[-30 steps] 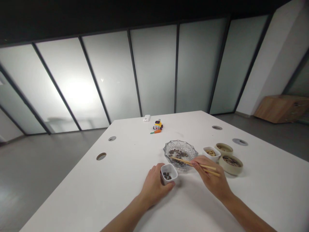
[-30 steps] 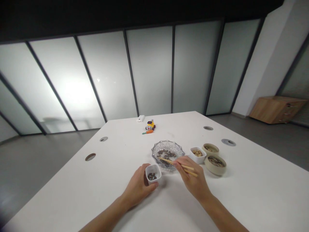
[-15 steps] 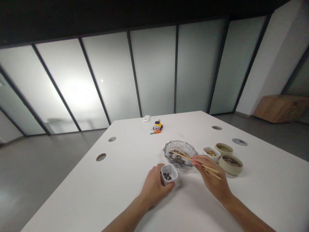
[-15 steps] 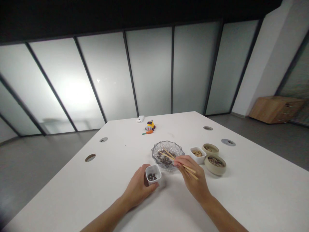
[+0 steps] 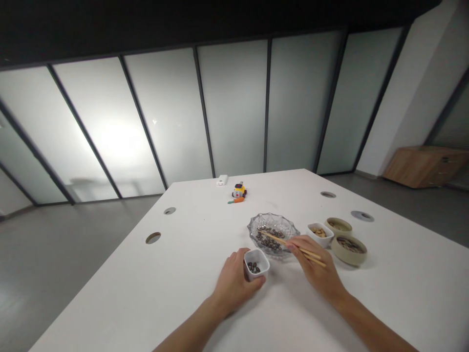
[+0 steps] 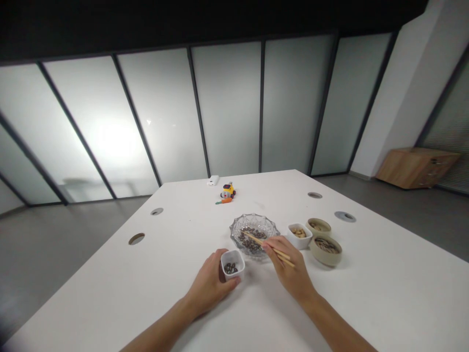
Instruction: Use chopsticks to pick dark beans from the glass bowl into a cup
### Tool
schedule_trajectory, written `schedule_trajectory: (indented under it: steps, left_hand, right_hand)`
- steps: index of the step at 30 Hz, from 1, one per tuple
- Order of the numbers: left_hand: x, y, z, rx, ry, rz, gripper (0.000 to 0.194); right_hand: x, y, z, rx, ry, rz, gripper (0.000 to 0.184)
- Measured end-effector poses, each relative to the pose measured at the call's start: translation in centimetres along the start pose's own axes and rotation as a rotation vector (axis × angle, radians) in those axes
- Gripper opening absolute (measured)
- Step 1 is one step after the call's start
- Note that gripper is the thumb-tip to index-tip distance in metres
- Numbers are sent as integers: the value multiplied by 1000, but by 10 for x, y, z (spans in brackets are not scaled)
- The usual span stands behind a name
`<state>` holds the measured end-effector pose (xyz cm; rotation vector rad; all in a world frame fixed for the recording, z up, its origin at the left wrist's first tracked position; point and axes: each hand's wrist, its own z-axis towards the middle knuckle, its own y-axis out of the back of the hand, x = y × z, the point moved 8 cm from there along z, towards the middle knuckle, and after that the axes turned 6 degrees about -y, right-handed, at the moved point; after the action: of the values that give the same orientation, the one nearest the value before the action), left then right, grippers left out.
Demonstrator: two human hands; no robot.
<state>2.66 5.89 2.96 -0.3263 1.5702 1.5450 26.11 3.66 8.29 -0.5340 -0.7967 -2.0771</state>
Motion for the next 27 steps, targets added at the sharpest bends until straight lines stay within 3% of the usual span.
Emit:
schedule_trajectory:
  steps: [13,19,27]
  left_hand:
    - [0,0,-1,3,-1,23,46]
    - [7,-1,-3,20,-2,30,46]
    - [14,4,-5,12,7,34,46]
  right_hand:
    - [10,9,-1,-69,112,-72,18]
    - [-2,26,4,-188,86,-275,29]
    - [13,40,12,-227,16,-175,44]
